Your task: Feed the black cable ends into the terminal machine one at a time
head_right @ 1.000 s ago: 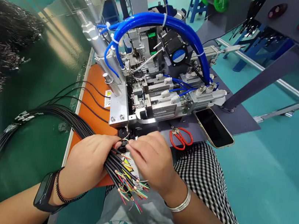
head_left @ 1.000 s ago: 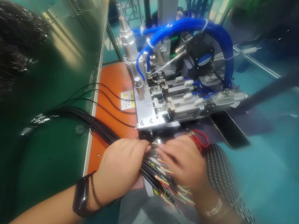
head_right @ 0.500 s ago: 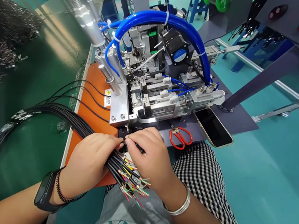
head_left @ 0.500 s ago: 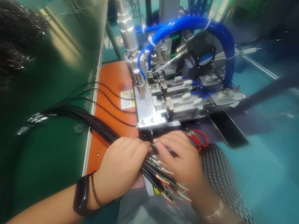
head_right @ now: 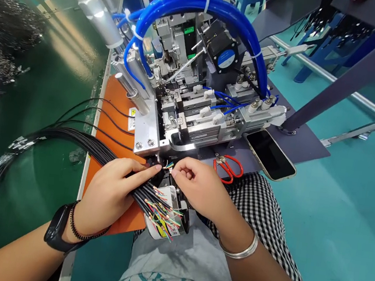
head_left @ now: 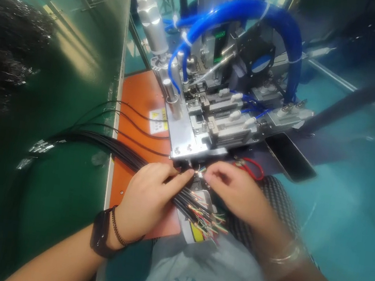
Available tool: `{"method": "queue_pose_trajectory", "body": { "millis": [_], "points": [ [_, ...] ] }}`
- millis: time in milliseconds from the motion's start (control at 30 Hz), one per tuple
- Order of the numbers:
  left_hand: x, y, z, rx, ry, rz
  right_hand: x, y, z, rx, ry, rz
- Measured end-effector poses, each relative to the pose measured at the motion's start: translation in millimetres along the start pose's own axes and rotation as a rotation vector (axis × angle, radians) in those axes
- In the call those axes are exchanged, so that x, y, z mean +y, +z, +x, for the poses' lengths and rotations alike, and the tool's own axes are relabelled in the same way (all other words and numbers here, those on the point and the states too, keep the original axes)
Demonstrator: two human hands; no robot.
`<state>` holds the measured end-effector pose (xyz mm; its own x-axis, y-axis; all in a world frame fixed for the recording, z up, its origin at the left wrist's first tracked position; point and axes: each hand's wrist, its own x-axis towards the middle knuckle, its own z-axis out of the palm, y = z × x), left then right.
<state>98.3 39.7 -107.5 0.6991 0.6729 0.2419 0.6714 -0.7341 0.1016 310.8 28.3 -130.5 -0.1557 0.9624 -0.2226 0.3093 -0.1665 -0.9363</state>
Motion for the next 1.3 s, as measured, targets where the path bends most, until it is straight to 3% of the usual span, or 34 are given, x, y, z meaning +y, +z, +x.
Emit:
{"method": "queue_pose_trajectory", "body": {
  "millis": [300,667,867,1300],
  "points": [
    [3,1.6,2,-0.054,0.055,0.073,13,4,7,0.002,0.042,0.116],
    [5,1.1,5,-0.074,0.091,0.098,15,14,8,0.088,0.033,0.084],
    [8,0.3,4,-0.122,0.088,0.135,13,12,7,0.103,0.038,0.176],
    [14,-1.5,6,-0.166,0.057,0.193,11,13,6,0.115,0.016,0.103]
  ]
}}
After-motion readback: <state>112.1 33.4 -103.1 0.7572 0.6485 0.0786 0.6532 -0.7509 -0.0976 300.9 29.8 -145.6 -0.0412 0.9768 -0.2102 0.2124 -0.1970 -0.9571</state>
